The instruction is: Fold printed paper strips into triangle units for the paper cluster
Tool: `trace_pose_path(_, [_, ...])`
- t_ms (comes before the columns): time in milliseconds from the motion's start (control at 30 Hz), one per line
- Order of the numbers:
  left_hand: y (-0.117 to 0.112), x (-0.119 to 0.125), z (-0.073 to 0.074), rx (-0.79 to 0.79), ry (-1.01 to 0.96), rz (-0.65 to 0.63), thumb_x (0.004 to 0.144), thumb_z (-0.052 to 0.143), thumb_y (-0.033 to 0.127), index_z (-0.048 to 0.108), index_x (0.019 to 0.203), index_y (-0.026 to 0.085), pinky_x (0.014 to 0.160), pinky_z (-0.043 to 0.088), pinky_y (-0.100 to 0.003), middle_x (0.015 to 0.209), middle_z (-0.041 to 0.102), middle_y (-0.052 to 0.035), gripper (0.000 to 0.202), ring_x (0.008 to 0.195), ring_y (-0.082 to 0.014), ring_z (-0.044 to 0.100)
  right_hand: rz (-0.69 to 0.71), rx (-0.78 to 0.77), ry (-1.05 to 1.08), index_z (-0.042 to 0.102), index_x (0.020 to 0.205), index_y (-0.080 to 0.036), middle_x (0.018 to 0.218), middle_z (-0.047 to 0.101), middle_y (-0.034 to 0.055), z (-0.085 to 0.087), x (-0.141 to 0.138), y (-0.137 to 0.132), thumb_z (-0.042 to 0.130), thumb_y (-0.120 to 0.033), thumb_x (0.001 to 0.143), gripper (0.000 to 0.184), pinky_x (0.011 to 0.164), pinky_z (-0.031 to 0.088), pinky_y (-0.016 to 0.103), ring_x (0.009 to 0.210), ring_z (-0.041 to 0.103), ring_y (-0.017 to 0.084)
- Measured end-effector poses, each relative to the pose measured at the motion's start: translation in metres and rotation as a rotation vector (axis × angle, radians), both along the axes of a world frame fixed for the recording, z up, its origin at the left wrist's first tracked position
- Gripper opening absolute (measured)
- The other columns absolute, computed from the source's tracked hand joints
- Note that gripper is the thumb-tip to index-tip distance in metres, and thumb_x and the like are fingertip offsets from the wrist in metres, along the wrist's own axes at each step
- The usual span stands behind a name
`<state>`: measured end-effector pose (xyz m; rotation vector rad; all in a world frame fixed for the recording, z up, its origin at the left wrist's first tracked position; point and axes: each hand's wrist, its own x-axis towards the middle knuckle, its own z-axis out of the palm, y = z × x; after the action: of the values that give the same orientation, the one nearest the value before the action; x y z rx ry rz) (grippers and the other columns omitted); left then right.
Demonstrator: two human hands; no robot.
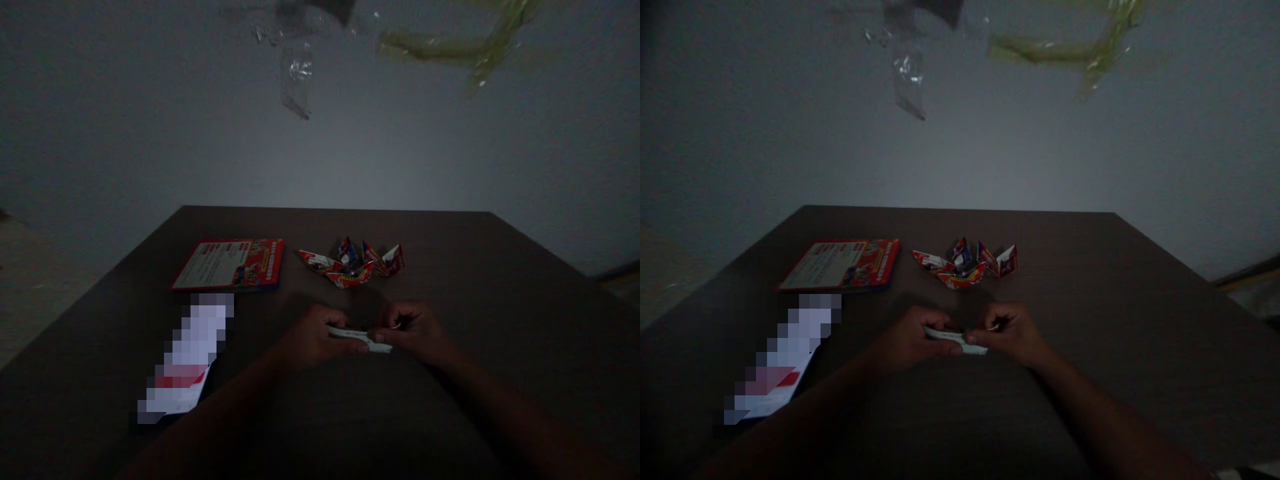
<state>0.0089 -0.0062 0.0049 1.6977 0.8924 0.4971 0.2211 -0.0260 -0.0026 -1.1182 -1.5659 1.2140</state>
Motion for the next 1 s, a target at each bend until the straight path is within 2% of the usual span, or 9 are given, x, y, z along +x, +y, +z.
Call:
trace_pose_path(67, [-0.001, 0.0016, -0.0001, 0.001, 0.009, 0.045, 0.065, 0.067, 0.051, 0.063, 0.073, 0.012, 0.046, 0.025, -0.019, 0.057, 0.048, 0.0048, 0.04, 0.051, -0.0072, 0.039, 0.061, -0.064, -0.018, 0.044, 0.05, -0.016, 0.05, 0.043, -0.0053, -0.0003, -0.0001, 0.0001, 0.078, -0.034, 0.058, 0.039, 0.043, 0.027, 0.02, 0.047, 0.036, 0.007])
trace_pose_path(200, [-0.002, 0.0039, 0.0012, 0.017, -0.03, 0.103, 0.066, 0.067, 0.05, 0.065, 0.077, 0.012, 0.046, 0.026, -0.019, 0.06, 0.051, 0.0037, 0.04, 0.053, -0.0078, 0.042, 0.162, -0.178, -0.055, 0.048, 0.054, -0.015, 0.049, 0.042, -0.0064, -0.0006, -0.0016, -0.0013, 0.078, -0.036, 0.057, 0.037, 0.042, 0.026, 0.019, 0.046, 0.034, 0.006])
trace_pose_path(467, [0.0012, -0.0016, 0.0001, -0.022, 0.005, 0.003, 0.063, 0.067, 0.053, 0.056, 0.063, 0.012, 0.043, 0.021, -0.018, 0.053, 0.042, 0.006, 0.042, 0.049, -0.006, 0.036, 0.105, -0.094, -0.095, 0.044, 0.048, -0.016, 0.048, 0.036, -0.0064, 0.0006, -0.002, -0.0038, 0.076, -0.035, 0.059, 0.04, 0.041, 0.022, 0.019, 0.046, 0.029, 0.006])
trace_pose_path(800, [0.0007, -0.0012, 0.0059, 0.081, 0.101, 0.101, 0.066, 0.062, 0.057, 0.049, 0.052, 0.013, 0.041, 0.018, -0.019, 0.048, 0.035, 0.0066, 0.049, 0.046, -0.0054, 0.032, 0.083, -0.055, -0.126, 0.045, 0.046, -0.016, 0.044, 0.038, -0.0059, 0.0015, -0.0036, -0.0068, 0.073, -0.039, 0.064, 0.04, 0.04, 0.022, 0.02, 0.042, 0.031, 0.006])
trace_pose_path(900, [0.0013, -0.001, 0.0033, 0.083, 0.054, 0.133, 0.068, 0.063, 0.053, 0.048, 0.054, 0.013, 0.042, 0.019, -0.019, 0.05, 0.036, 0.0068, 0.045, 0.047, -0.0053, 0.032, 0.053, -0.063, -0.131, 0.044, 0.046, -0.016, 0.046, 0.037, -0.006, 0.002, -0.0042, -0.0064, 0.073, -0.038, 0.064, 0.04, 0.04, 0.022, 0.02, 0.043, 0.03, 0.006])
trace_pose_path(1000, [0.003, 0.0005, -0.0019, 0.03, -0.079, 0.195, 0.066, 0.068, 0.046, 0.049, 0.066, 0.014, 0.043, 0.025, -0.018, 0.055, 0.044, 0.0065, 0.037, 0.049, -0.0059, 0.04, -0.01, -0.049, -0.138, 0.043, 0.046, -0.017, 0.045, 0.037, -0.0059, 0.0018, -0.0039, -0.0049, 0.073, -0.039, 0.063, 0.041, 0.04, 0.021, 0.02, 0.043, 0.03, 0.006])
